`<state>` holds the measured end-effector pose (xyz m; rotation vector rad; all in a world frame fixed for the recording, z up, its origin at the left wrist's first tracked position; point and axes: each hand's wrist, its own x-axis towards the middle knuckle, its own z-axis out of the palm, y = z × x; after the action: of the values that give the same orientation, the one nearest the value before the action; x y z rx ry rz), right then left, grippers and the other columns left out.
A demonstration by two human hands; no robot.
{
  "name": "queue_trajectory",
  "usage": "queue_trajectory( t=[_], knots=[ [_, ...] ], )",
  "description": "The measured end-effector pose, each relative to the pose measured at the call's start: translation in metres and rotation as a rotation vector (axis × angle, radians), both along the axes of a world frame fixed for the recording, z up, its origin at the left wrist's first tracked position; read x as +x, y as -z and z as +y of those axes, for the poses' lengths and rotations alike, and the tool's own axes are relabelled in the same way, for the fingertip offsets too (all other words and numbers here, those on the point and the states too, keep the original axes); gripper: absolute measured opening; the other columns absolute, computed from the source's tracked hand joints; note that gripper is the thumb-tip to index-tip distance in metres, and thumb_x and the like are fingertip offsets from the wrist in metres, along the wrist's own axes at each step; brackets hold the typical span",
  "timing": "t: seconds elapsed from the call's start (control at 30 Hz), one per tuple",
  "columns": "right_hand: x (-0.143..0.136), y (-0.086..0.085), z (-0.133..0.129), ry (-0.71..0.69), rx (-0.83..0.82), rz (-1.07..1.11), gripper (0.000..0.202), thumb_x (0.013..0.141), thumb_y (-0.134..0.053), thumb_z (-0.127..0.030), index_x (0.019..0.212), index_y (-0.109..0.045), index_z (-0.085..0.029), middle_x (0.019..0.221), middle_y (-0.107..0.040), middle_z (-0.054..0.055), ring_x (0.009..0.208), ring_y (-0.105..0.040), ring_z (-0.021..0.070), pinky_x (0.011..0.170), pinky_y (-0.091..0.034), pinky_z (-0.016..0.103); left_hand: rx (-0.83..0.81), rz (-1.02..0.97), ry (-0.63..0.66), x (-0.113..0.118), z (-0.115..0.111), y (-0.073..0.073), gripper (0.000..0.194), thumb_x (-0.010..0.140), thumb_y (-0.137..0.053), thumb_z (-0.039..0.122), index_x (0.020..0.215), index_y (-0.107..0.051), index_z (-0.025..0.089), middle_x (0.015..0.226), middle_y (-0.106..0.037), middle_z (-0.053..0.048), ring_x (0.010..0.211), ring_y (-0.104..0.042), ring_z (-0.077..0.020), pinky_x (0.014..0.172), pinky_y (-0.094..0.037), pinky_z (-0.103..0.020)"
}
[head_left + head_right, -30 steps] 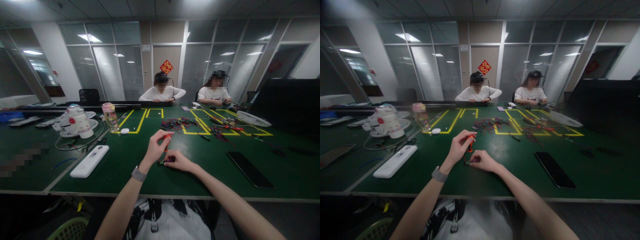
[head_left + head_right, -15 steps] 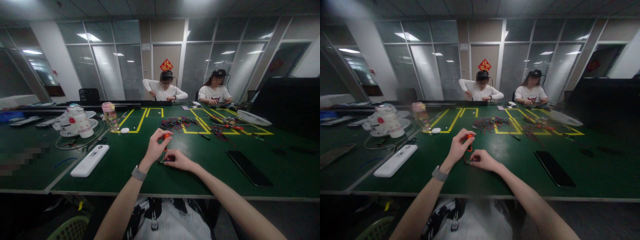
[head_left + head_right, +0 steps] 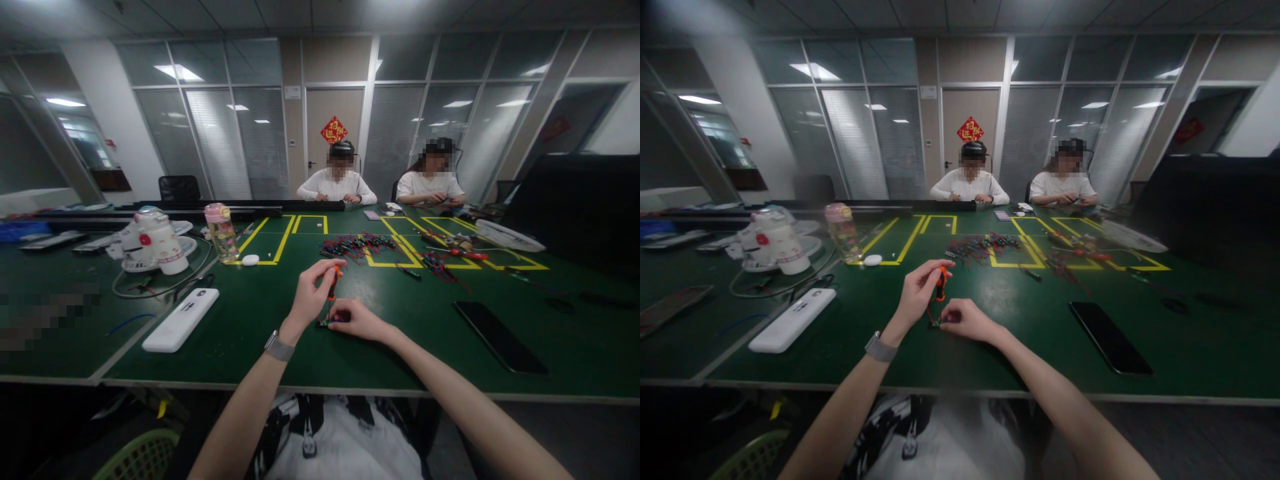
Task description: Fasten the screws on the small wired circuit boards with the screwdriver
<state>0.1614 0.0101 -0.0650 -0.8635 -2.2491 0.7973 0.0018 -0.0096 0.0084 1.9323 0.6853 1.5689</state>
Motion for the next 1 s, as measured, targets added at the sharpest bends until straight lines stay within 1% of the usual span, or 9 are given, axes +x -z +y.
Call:
queue_trajectory(
  t=[0.1, 0.17, 0.33, 0.47, 0.57, 0.67, 0.8, 0.9, 1.0],
  knots=[
    [0.0003, -0.0001, -0.0001, -0.002, 0.004, -0.001, 0.010, 0.074, -0.071, -0.020, 0.082, -0.070, -0.015, 0.068, -0.057, -0.001, 0.061, -0.050, 0.0113, 0.058, -0.039, 0.022, -0.011, -0.002, -0.021, 0.0002, -0.0001, 0.0000, 0.026, 0.095, -0.048, 0.027, 0.111, -0.067, 0.018, 0.112, -0.067, -0.009, 0.089, -0.066, -0.0160, 0.079, -0.052, -0.027],
    [0.0003, -0.0006, -0.0005, -0.001, 0.000, -0.005, 0.010, 0.074, -0.071, -0.019, 0.082, -0.070, -0.015, 0.068, -0.057, -0.001, 0.060, -0.050, 0.0113, 0.058, -0.038, 0.022, -0.012, -0.010, -0.025, 0.0003, 0.0000, 0.0001, 0.024, 0.094, -0.050, 0.026, 0.109, -0.067, 0.018, 0.108, -0.067, -0.009, 0.089, -0.066, -0.0159, 0.078, -0.052, -0.027],
    [0.0002, -0.0014, -0.0014, -0.005, -0.008, 0.007, 0.009, 0.074, -0.071, -0.019, 0.081, -0.070, -0.014, 0.068, -0.057, -0.001, 0.061, -0.049, 0.0112, 0.057, -0.038, 0.022, 0.030, -0.003, -0.077, 0.0010, 0.0026, 0.0023, 0.016, 0.089, -0.059, 0.023, 0.100, -0.070, 0.019, 0.097, -0.066, -0.005, 0.088, -0.063, -0.0153, 0.076, -0.051, -0.025],
    [0.0001, -0.0002, -0.0003, -0.002, -0.010, 0.001, 0.009, 0.074, -0.071, -0.019, 0.081, -0.070, -0.014, 0.068, -0.057, -0.001, 0.060, -0.049, 0.0111, 0.057, -0.038, 0.022, 0.062, 0.000, -0.123, 0.0017, 0.0048, 0.0046, 0.012, 0.087, -0.063, 0.025, 0.095, -0.070, 0.020, 0.094, -0.064, -0.004, 0.088, -0.061, -0.0150, 0.074, -0.049, -0.023],
    [0.0002, 0.0008, 0.0007, -0.007, -0.016, 0.001, 0.010, 0.074, -0.071, -0.019, 0.082, -0.071, -0.014, 0.067, -0.057, -0.001, 0.060, -0.049, 0.0111, 0.056, -0.037, 0.022, 0.054, 0.019, -0.105, 0.0013, 0.0039, 0.0047, 0.019, 0.092, -0.055, 0.027, 0.102, -0.070, 0.020, 0.098, -0.064, -0.005, 0.091, -0.061, -0.0160, 0.075, -0.049, -0.024],
    [0.0001, 0.0004, 0.0006, -0.010, -0.008, -0.003, 0.009, 0.074, -0.071, -0.019, 0.081, -0.070, -0.014, 0.066, -0.056, -0.002, 0.060, -0.049, 0.0111, 0.056, -0.037, 0.022, 0.059, 0.048, -0.039, 0.0001, 0.0023, 0.0039, 0.028, 0.097, -0.045, 0.027, 0.113, -0.067, 0.021, 0.109, -0.065, -0.007, 0.100, -0.062, -0.0181, 0.088, -0.048, -0.029],
    [-0.0003, -0.0018, -0.0003, -0.010, -0.003, -0.011, 0.009, 0.074, -0.071, -0.021, 0.080, -0.069, -0.014, 0.066, -0.057, -0.001, 0.060, -0.049, 0.0112, 0.057, -0.037, 0.022, 0.060, 0.052, 0.000, -0.0004, 0.0026, 0.0042, 0.031, 0.097, -0.044, 0.025, 0.121, -0.063, 0.023, 0.127, -0.059, -0.008, 0.115, -0.058, -0.0217, 0.099, -0.046, -0.034],
    [-0.0006, -0.0028, -0.0006, -0.016, -0.003, -0.009, 0.009, 0.075, -0.071, -0.020, 0.081, -0.069, -0.014, 0.066, -0.057, -0.001, 0.060, -0.049, 0.0110, 0.057, -0.038, 0.022, 0.046, 0.056, -0.002, 0.0007, 0.0034, 0.0054, 0.032, 0.097, -0.043, 0.025, 0.123, -0.062, 0.023, 0.131, -0.057, -0.008, 0.120, -0.056, -0.0224, 0.098, -0.047, -0.033],
    [-0.0004, -0.0033, -0.0007, -0.020, 0.001, -0.015, 0.009, 0.075, -0.070, -0.019, 0.082, -0.070, -0.014, 0.067, -0.058, -0.001, 0.060, -0.049, 0.0108, 0.057, -0.038, 0.022, 0.025, 0.063, -0.007, 0.0020, 0.0031, 0.0058, 0.032, 0.097, -0.043, 0.025, 0.123, -0.060, 0.022, 0.128, -0.059, -0.009, 0.110, -0.061, -0.0205, 0.092, -0.050, -0.031]
  ],
)
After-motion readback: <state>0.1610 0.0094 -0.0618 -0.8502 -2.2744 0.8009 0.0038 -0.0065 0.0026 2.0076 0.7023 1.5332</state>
